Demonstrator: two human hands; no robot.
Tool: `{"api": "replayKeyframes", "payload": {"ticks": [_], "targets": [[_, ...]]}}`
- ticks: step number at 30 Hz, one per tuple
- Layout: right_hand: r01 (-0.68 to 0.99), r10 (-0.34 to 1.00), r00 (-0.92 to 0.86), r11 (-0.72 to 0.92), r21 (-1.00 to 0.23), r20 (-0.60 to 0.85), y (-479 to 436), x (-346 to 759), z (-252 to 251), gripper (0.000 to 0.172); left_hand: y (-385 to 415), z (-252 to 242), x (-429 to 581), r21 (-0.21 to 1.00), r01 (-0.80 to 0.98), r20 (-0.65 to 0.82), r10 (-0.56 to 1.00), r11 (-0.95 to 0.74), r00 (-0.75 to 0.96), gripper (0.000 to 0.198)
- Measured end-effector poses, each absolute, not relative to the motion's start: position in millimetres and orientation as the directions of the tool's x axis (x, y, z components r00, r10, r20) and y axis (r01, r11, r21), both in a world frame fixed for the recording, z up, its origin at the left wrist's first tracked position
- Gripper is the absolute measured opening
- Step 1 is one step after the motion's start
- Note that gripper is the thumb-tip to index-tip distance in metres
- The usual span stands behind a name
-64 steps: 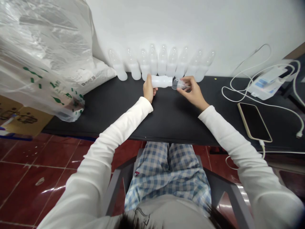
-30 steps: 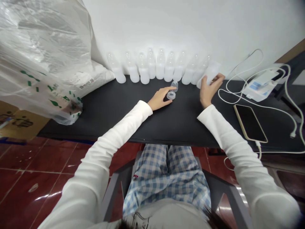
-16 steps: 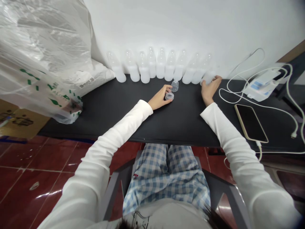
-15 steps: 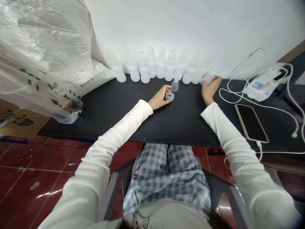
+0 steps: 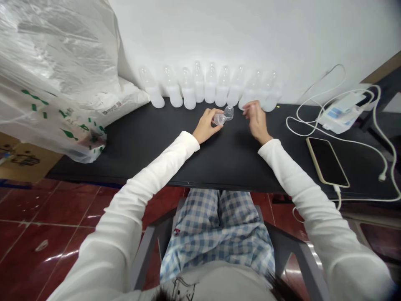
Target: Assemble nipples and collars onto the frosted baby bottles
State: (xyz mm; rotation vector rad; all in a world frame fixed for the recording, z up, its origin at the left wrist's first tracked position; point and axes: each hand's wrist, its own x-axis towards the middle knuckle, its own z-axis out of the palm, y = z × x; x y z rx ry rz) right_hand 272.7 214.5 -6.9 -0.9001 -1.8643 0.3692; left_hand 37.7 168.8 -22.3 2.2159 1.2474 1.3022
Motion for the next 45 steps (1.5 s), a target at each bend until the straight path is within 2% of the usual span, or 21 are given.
{"api": "replayKeyframes", "payload": {"ticks": [3,5,9,13,18,21,23,25,27,31,34,37,41,45], "targets": [[0.325,0.708,-0.409,0.703,-0.632,0.576,193.3,247.5,-3.0,0.06,173.1,-26.5,35.4,0.528,0.562,0.635,0.735,-0.637,0.237,0.044],[0.312,0.716,-0.447,0.686,-0.657,0.536,187.4,238.0,-4.7,0.059,175.6,-29.1,34.5,0.465,0.583,0.655,0.702,-0.666,0.28,0.043],[0.225,0.765,-0.411,0.612,-0.758,0.496,188.8,232.8,-12.6,0.053,178.1,-31.8,32.4,0.381,0.603,0.649,0.668,-0.7,0.365,0.044],[0.069,0.796,-0.436,0.495,-0.866,0.42,193.2,232.5,-17.5,0.057,177.2,-28.6,27.0,0.331,0.603,0.644,0.641,-0.726,0.418,0.045],[0.032,0.788,-0.433,0.499,-0.866,0.438,189.9,231.9,-15.1,0.046,171.6,-16.5,22.3,0.225,0.656,0.584,0.639,-0.72,0.5,0.045],[0.157,0.73,-0.411,0.647,-0.746,0.547,188.1,233.9,-10.9,0.032,170.2,-9.1,20.8,0.177,0.682,0.543,0.649,-0.709,0.533,0.048],[0.263,0.618,-0.475,0.779,-0.569,0.627,188.0,237.5,-6.8,0.022,171.7,-5.7,16.9,0.182,0.684,0.512,0.662,-0.706,0.547,0.05],[0.298,0.481,-0.586,0.876,-0.379,0.652,188.2,242.9,-1.6,0.023,175.2,-3.3,9.1,0.22,0.683,0.471,0.689,-0.697,0.551,0.047],[0.301,0.404,-0.647,0.915,-0.27,0.647,188.1,248.9,3.5,0.029,179.1,-1.5,-1.9,0.285,0.685,0.438,0.727,-0.671,0.53,0.043],[0.38,0.45,-0.597,0.888,-0.26,0.664,188.1,256.1,7.8,0.02,183.1,1.1,-21.6,0.397,0.766,0.418,0.843,-0.505,0.339,0.042],[0.427,0.469,-0.619,0.874,-0.232,0.63,187.2,253.6,5.1,0.017,183.1,0.8,-27.3,0.392,0.865,0.401,0.904,-0.314,0.147,0.039],[0.48,0.489,-0.643,0.857,-0.187,0.589,184.6,245.5,0.4,0.016,184.2,-1.1,-27.8,0.379,0.904,0.366,0.929,-0.195,0.047,0.04],[0.561,0.538,-0.65,0.816,-0.138,0.536,184.3,230.0,-6.2,0.02,188.6,-4.8,-26.8,0.39,0.912,0.335,0.942,-0.13,-0.009,0.04],[0.641,0.569,-0.682,0.767,0.002,0.459,194.4,211.6,-10.1,0.03,195.0,-13.1,-26.5,0.495,0.852,0.337,0.942,-0.172,-0.006,0.04]]}}
